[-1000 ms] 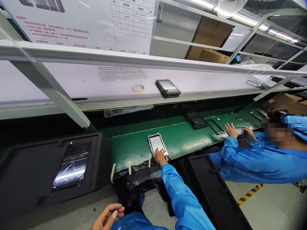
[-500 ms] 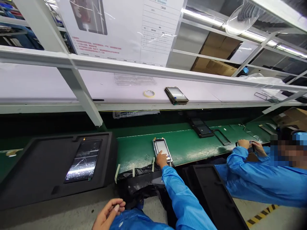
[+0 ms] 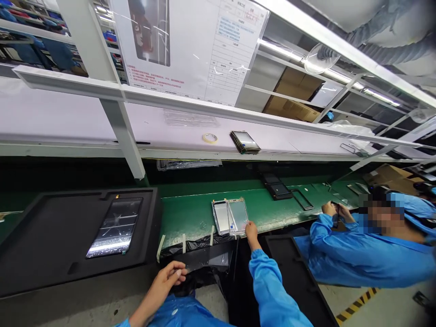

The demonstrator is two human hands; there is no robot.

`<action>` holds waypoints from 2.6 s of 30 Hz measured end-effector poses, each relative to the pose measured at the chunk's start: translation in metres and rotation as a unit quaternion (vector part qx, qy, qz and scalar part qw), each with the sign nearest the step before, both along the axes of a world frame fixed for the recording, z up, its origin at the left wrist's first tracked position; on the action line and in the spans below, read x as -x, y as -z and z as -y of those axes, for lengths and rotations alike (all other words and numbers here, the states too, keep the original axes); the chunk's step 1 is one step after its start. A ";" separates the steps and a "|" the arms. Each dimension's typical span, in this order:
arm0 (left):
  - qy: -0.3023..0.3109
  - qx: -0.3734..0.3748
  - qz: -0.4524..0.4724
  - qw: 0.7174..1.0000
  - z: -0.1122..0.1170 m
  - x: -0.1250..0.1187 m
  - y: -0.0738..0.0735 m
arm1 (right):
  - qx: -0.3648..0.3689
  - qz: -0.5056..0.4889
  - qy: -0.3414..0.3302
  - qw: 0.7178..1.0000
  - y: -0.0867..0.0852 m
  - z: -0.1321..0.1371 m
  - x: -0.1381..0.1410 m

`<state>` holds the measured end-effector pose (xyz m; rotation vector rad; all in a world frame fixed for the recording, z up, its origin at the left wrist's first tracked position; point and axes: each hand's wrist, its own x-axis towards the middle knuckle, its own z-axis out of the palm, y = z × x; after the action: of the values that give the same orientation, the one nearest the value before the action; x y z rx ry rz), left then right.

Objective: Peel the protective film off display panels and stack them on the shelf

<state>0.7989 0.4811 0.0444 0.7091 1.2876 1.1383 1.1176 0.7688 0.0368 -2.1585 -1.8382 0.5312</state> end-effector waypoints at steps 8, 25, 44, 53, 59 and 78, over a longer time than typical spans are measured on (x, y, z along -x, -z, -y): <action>0.054 0.007 0.225 0.973 -0.070 -0.030 -0.005 | -0.010 -0.471 -0.073 0.879 0.023 0.155 0.076; 0.124 -0.002 0.354 0.927 -0.031 -0.003 -0.031 | -0.101 -0.058 -0.534 0.837 -0.067 0.219 0.124; 0.257 -0.034 0.306 0.916 0.009 0.012 -0.030 | -0.012 -0.447 -0.224 0.866 -0.078 0.211 0.139; 0.252 -0.007 0.270 0.929 0.026 0.030 -0.026 | -0.430 -0.412 0.131 0.793 -0.122 0.144 0.002; 0.263 -0.002 0.251 0.932 0.027 0.030 -0.025 | -0.069 -0.520 -0.045 0.850 -0.081 0.192 0.049; 0.263 -0.027 0.245 0.933 0.046 0.051 -0.023 | 0.172 -0.537 -0.269 0.781 0.002 0.246 0.120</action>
<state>0.7476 0.4346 0.0670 0.6967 0.5927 0.8329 0.9972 0.5226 0.0349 -0.9016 -1.6042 1.8502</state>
